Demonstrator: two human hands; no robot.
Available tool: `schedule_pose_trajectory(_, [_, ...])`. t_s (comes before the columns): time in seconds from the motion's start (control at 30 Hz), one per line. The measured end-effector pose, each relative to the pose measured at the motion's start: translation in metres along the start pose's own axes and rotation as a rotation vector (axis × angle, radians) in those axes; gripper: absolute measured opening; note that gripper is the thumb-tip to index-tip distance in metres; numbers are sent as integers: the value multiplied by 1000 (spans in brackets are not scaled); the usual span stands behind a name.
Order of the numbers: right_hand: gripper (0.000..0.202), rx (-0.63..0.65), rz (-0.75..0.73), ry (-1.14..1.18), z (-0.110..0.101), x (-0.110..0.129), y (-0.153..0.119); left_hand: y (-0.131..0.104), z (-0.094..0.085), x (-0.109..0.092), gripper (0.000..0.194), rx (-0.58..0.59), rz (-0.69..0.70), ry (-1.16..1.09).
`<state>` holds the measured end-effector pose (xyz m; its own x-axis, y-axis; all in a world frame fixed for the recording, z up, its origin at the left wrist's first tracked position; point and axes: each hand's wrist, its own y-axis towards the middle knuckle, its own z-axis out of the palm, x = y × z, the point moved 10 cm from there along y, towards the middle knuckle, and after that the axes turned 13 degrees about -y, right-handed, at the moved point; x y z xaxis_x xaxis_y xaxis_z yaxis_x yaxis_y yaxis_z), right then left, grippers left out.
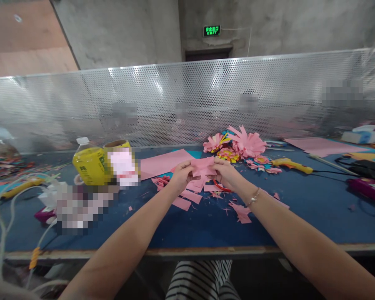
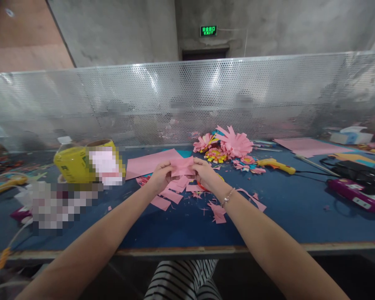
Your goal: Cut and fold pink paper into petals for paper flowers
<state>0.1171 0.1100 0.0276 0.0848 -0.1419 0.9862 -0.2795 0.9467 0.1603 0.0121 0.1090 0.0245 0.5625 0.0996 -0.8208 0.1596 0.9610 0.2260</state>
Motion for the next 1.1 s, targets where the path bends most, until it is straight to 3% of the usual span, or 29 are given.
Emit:
schedule_pose_trajectory(0.27, [20, 18, -5, 42, -3, 2, 1, -1, 4, -7, 15, 57, 57, 30])
schedule_pose_trajectory(0.43, [19, 54, 9, 46, -1, 2, 1, 3, -3, -10, 19, 44, 152, 180])
schedule_pose_trajectory(0.63, [23, 0, -89, -101, -2, 9, 1, 2, 0, -15, 19, 73, 228, 303])
schedule_pose_trajectory(0.87, [28, -78, -212, -232, -12, 14, 5, -1, 3, -19, 25, 26, 167, 115])
schedule_pose_trajectory(1.1, [32, -96, -242, -281, -13, 15, 6, -1, 4, -12, 32, -11, 128, 299])
